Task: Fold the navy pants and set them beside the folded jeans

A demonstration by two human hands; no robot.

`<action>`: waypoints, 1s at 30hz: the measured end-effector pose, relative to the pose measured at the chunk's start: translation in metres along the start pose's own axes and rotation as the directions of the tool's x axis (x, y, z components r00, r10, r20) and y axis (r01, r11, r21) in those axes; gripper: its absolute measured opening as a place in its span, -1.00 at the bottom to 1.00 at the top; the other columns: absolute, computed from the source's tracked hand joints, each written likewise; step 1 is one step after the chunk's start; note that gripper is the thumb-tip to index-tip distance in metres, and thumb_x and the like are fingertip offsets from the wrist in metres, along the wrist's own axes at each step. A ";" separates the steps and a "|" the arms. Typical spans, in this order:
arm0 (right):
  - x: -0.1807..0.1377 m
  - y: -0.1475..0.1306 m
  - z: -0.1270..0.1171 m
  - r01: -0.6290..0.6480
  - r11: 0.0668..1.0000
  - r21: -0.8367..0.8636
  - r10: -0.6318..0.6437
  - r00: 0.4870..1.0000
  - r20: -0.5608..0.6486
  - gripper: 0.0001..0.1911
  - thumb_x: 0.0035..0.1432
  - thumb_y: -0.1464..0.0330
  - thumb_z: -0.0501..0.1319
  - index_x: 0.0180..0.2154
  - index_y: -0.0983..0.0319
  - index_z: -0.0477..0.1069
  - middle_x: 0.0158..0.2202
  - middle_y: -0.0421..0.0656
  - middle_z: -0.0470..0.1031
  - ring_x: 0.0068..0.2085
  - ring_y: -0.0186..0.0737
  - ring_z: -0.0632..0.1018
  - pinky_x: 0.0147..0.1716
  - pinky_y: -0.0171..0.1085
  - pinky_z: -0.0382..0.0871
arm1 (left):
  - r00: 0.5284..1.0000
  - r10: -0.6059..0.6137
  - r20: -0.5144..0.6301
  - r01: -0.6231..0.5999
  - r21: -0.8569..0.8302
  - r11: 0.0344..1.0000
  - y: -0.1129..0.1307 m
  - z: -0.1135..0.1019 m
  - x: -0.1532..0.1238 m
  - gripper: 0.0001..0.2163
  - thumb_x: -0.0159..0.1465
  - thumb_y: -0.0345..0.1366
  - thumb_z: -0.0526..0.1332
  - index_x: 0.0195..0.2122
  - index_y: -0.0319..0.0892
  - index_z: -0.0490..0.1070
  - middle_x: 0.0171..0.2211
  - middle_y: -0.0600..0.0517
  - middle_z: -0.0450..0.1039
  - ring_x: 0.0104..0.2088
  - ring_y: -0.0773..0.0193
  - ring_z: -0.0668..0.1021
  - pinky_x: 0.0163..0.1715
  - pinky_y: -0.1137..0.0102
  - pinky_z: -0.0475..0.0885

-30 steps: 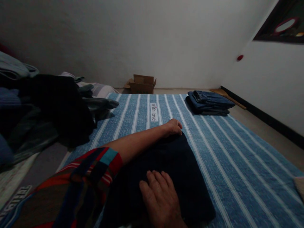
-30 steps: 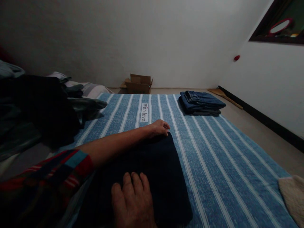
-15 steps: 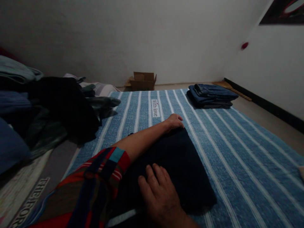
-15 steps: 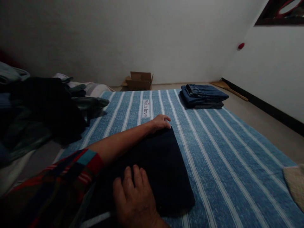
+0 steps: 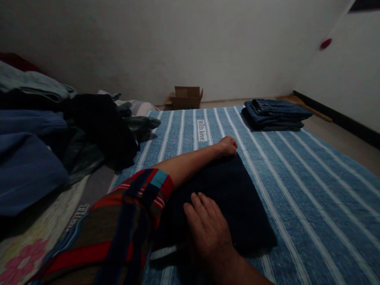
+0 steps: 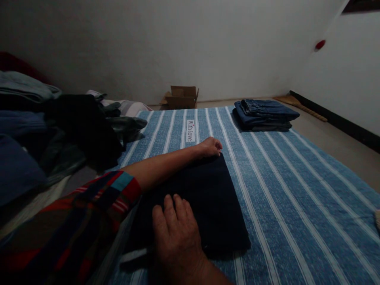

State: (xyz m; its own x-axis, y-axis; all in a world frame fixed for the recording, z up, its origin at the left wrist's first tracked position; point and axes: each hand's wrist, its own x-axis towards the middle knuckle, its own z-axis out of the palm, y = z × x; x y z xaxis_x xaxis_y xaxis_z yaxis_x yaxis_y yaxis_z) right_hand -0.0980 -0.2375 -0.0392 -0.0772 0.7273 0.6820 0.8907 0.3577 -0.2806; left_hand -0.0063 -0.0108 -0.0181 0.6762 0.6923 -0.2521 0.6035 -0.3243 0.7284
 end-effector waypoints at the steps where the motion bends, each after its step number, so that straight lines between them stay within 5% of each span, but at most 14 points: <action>1: 0.000 -0.002 0.002 -0.012 1.000 -0.021 0.012 1.000 0.023 -0.60 0.22 0.50 -0.10 -0.01 0.34 0.38 0.01 0.10 0.47 0.11 0.03 0.40 -0.01 -0.02 0.37 | 1.000 0.002 0.004 -0.002 0.014 1.000 0.001 0.000 0.000 -0.79 -0.01 -0.59 0.30 -0.31 -0.29 0.48 -0.41 0.05 0.50 -0.33 0.28 0.53 -0.34 0.45 0.41; 6: -0.006 -0.010 0.015 -0.019 0.996 -0.092 0.030 0.993 0.114 -0.60 0.24 0.49 -0.11 -0.01 0.34 0.37 0.02 0.13 0.45 0.12 0.09 0.39 -0.01 0.06 0.34 | 1.000 0.006 0.006 -0.006 0.068 0.998 0.001 0.002 -0.002 -0.89 0.14 -0.48 0.28 -0.28 -0.28 0.46 -0.34 0.04 0.50 -0.33 0.30 0.53 -0.30 0.36 0.46; 12: -0.014 -0.008 0.016 0.028 0.994 -0.103 -0.014 0.991 0.133 -0.62 0.25 0.40 -0.06 0.03 0.34 0.33 0.07 0.14 0.41 0.14 0.16 0.36 0.00 0.07 0.35 | 0.996 0.055 -0.069 -0.049 0.086 0.995 -0.002 0.004 -0.006 -0.72 0.03 -0.58 0.21 -0.20 -0.32 0.48 -0.34 -0.02 0.53 -0.33 0.26 0.55 -0.37 0.47 0.41; 22: -0.005 -0.014 0.018 0.015 0.994 -0.112 0.003 0.987 0.162 -0.63 0.25 0.41 -0.07 0.01 0.37 0.33 0.04 0.17 0.42 0.13 0.16 0.36 0.02 0.10 0.32 | 0.972 0.214 -0.100 -0.180 0.274 0.945 0.010 0.005 -0.016 -0.67 0.01 -0.62 0.13 -0.21 -0.28 0.48 -0.26 -0.05 0.53 -0.21 0.20 0.52 -0.15 0.40 0.38; 26: -0.010 -0.011 0.019 0.023 0.996 -0.087 -0.010 0.988 0.156 -0.62 0.26 0.40 -0.05 0.04 0.36 0.31 0.05 0.17 0.41 0.14 0.16 0.35 0.00 0.09 0.33 | 0.962 0.250 -0.111 -0.195 0.364 0.911 0.014 -0.018 -0.044 -0.73 0.03 -0.55 0.17 -0.24 -0.23 0.48 -0.20 -0.06 0.51 -0.15 0.17 0.50 -0.12 0.39 0.33; 30: -0.014 -0.008 0.021 0.027 0.997 -0.069 -0.020 0.995 0.098 -0.66 0.24 0.43 -0.02 0.01 0.35 0.34 0.04 0.14 0.43 0.12 0.13 0.38 -0.02 0.05 0.34 | 0.958 0.189 -0.217 -0.084 0.416 0.905 -0.006 -0.051 -0.110 -0.86 0.14 -0.38 0.13 -0.32 -0.22 0.46 -0.33 -0.05 0.51 -0.27 0.18 0.51 -0.23 0.37 0.33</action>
State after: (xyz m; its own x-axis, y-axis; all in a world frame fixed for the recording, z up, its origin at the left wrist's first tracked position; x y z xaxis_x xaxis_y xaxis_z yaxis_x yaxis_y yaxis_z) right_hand -0.1132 -0.2380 -0.0604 -0.1391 0.7740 0.6178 0.9172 0.3359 -0.2143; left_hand -0.1062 -0.0523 0.0372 0.6699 0.7416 0.0342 0.6654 -0.6202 0.4154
